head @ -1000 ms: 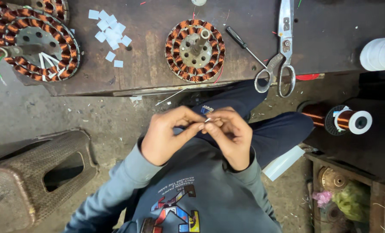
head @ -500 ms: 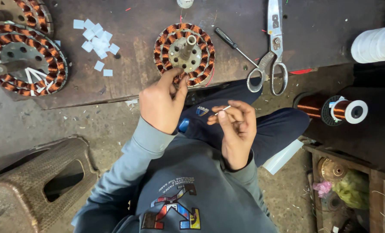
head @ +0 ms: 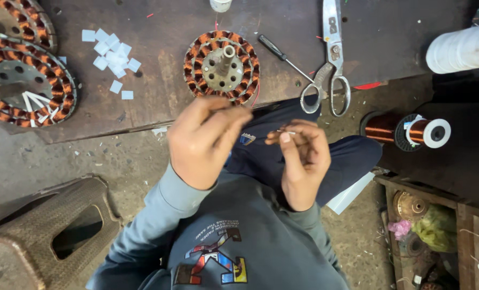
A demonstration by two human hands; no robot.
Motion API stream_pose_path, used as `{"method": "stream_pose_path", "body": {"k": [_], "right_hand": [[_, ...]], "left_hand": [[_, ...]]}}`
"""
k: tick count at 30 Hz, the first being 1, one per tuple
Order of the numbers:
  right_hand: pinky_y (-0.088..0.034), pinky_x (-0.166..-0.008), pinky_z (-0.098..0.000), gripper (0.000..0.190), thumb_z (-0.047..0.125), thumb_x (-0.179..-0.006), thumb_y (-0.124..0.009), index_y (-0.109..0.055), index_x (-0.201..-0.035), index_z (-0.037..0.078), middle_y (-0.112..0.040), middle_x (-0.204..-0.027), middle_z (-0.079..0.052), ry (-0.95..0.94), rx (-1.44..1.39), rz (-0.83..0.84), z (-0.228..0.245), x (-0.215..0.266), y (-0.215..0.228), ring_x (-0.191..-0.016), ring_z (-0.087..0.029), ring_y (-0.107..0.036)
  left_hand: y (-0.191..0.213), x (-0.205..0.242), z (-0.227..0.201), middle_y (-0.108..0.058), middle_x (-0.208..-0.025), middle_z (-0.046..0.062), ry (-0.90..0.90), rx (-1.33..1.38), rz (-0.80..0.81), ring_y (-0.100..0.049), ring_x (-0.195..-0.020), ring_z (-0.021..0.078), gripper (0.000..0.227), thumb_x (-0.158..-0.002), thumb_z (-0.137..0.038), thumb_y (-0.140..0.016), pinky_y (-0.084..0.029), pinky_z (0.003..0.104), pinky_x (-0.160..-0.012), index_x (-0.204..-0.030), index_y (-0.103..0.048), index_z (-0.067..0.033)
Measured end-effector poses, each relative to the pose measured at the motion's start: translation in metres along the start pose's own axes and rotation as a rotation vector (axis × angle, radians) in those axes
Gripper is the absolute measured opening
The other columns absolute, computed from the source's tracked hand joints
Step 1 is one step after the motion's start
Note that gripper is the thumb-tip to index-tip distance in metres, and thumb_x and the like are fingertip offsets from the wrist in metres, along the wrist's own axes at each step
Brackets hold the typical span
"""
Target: The person assembles a motor stator by inserting white insulating spacers into slots, tucking copper wires, and using shears and a screwdriver to adjust and secure the components. Multiple stators are present on the workbench.
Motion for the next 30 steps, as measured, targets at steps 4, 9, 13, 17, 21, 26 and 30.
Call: {"method": "stream_pose_path", "body": {"k": [4,9,13,17,21,26,30], "right_hand": [[-0.057,-0.093,-0.0353,0.009,-0.009,-0.109,-0.062,-0.056,-0.115,-0.005,-0.065,-0.112,-0.016,0.119,0.005,0.067,0.024,-0.010,-0.007,-0.102,-0.021,-0.066],[-0.058,-0.096,-0.0361,0.012,-0.007,-0.107,-0.061,-0.056,-0.117,-0.004,-0.068,-0.112,-0.019,0.133,-0.075,0.070,0.036,-0.020,-0.019,-0.102,-0.024,-0.070],[-0.059,-0.095,-0.0360,0.012,-0.007,-0.106,-0.062,-0.058,-0.117,-0.006,-0.070,-0.116,-0.020,0.123,-0.072,0.037,0.035,-0.019,-0.022,-0.103,-0.024,-0.071],[-0.057,-0.098,-0.0326,0.014,-0.010,-0.106,-0.064,-0.059,-0.119,-0.007,-0.070,-0.113,-0.020,0.127,-0.009,0.057,0.032,-0.014,-0.020,-0.103,-0.021,-0.070],[-0.057,-0.097,-0.0319,0.014,-0.010,-0.106,-0.064,-0.061,-0.119,-0.007,-0.071,-0.112,-0.019,0.126,-0.002,0.047,0.030,-0.014,-0.018,-0.103,-0.020,-0.070],[-0.057,-0.099,-0.0301,0.016,-0.011,-0.105,-0.065,-0.061,-0.120,-0.007,-0.071,-0.113,-0.018,0.143,0.055,0.042,0.030,-0.011,-0.018,-0.105,-0.019,-0.070],[-0.057,-0.102,-0.0294,0.016,-0.012,-0.104,-0.065,-0.061,-0.120,-0.007,-0.069,-0.119,-0.016,0.137,0.112,0.046,0.030,-0.012,-0.018,-0.108,-0.018,-0.070]], "left_hand": [[-0.010,-0.002,0.001,-0.072,-0.113,0.009,0.065,0.305,0.108,-0.074,-0.093,0.0184,0.014,-0.099,-0.004,-0.075,-0.060,0.029,-0.081,-0.113,-0.074,-0.0046],[-0.019,-0.003,0.002,-0.071,-0.103,0.007,0.148,0.343,0.102,-0.067,-0.077,0.0132,0.015,-0.094,-0.004,-0.078,-0.053,0.026,-0.067,-0.109,-0.077,-0.0045],[-0.018,-0.003,0.004,-0.071,-0.102,0.007,0.091,0.319,0.096,-0.064,-0.075,0.0132,0.016,-0.094,-0.006,-0.078,-0.050,0.026,-0.065,-0.110,-0.077,-0.0047],[-0.019,-0.001,0.005,-0.071,-0.096,0.007,0.117,0.313,0.100,-0.064,-0.069,0.0131,0.016,-0.092,-0.008,-0.081,-0.049,0.026,-0.061,-0.108,-0.077,-0.0048],[-0.020,-0.003,0.003,-0.071,-0.094,0.007,0.080,0.288,0.087,-0.066,-0.072,0.0160,0.017,-0.091,-0.009,-0.082,-0.051,0.028,-0.063,-0.106,-0.076,-0.0044],[-0.018,-0.003,0.003,-0.070,-0.096,0.009,0.052,0.290,0.084,-0.069,-0.077,0.0188,0.017,-0.092,-0.008,-0.082,-0.055,0.030,-0.068,-0.107,-0.075,-0.0038],[-0.017,-0.005,0.003,-0.071,-0.098,0.009,0.014,0.267,0.074,-0.071,-0.081,0.0208,0.017,-0.092,-0.007,-0.082,-0.056,0.031,-0.071,-0.107,-0.075,-0.0036]]}}
Point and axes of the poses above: each hand's wrist, its own x-axis away from the middle knuckle, its own y-axis out of the back of the hand, z = x × y, the point moved 1 cm from there along -x, towards the middle knuckle
